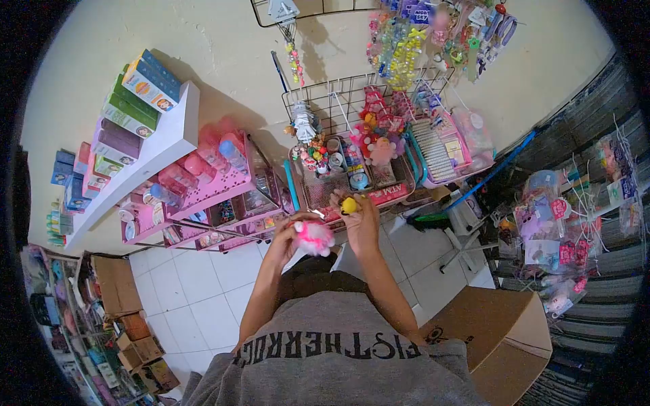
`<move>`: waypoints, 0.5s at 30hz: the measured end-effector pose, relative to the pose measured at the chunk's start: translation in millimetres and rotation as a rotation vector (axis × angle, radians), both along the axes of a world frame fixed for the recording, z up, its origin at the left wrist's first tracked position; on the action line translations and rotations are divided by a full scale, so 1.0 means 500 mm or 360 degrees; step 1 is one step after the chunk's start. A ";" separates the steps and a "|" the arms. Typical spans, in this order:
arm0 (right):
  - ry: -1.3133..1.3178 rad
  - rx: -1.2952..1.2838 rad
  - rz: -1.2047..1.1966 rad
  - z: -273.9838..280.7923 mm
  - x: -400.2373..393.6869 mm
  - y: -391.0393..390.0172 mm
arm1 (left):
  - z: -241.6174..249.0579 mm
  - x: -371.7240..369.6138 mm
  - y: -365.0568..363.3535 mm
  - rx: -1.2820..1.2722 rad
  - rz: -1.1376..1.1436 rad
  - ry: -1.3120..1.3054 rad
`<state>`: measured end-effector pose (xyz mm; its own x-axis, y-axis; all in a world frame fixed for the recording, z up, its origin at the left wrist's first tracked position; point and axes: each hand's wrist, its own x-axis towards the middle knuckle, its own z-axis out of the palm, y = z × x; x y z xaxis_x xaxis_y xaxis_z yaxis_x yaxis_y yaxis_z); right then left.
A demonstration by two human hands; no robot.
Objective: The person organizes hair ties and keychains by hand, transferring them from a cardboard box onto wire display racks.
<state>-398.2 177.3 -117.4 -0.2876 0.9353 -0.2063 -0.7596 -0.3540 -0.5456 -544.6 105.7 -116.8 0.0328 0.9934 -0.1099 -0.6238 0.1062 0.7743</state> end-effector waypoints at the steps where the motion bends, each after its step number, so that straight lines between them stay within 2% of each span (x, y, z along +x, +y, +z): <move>1: -0.0003 -0.0001 -0.0005 -0.004 0.003 0.005 | 0.006 -0.007 0.001 -0.0002 0.0020 0.0154; 3: -0.0220 0.0241 0.0027 -0.010 0.009 0.015 | 0.021 -0.018 0.004 -0.0009 0.0025 0.0248; 4: -0.0222 0.0240 0.0023 -0.018 0.015 0.022 | 0.025 -0.026 0.007 0.0094 -0.0006 0.0584; 5: -0.0236 0.0296 0.0271 -0.028 0.019 0.028 | 0.031 -0.030 0.011 0.0197 -0.0037 0.0922; 6: -0.0250 0.0352 0.0520 -0.023 0.019 0.030 | 0.044 -0.031 0.012 0.0213 -0.0080 0.0935; 7: -0.0251 0.0353 0.0519 -0.017 0.015 0.028 | 0.044 -0.031 0.014 0.0214 -0.0081 0.0934; 9: -0.1021 0.0725 0.0935 -0.001 0.003 0.023 | 0.045 -0.031 0.017 0.0215 -0.0198 0.1079; 13: -0.1234 0.1020 0.1229 -0.005 0.007 0.038 | 0.042 -0.038 0.018 0.0141 -0.0097 0.0934; 15: -0.1268 0.0959 0.1377 -0.009 0.007 0.050 | 0.028 -0.073 0.018 0.0245 0.0194 0.0912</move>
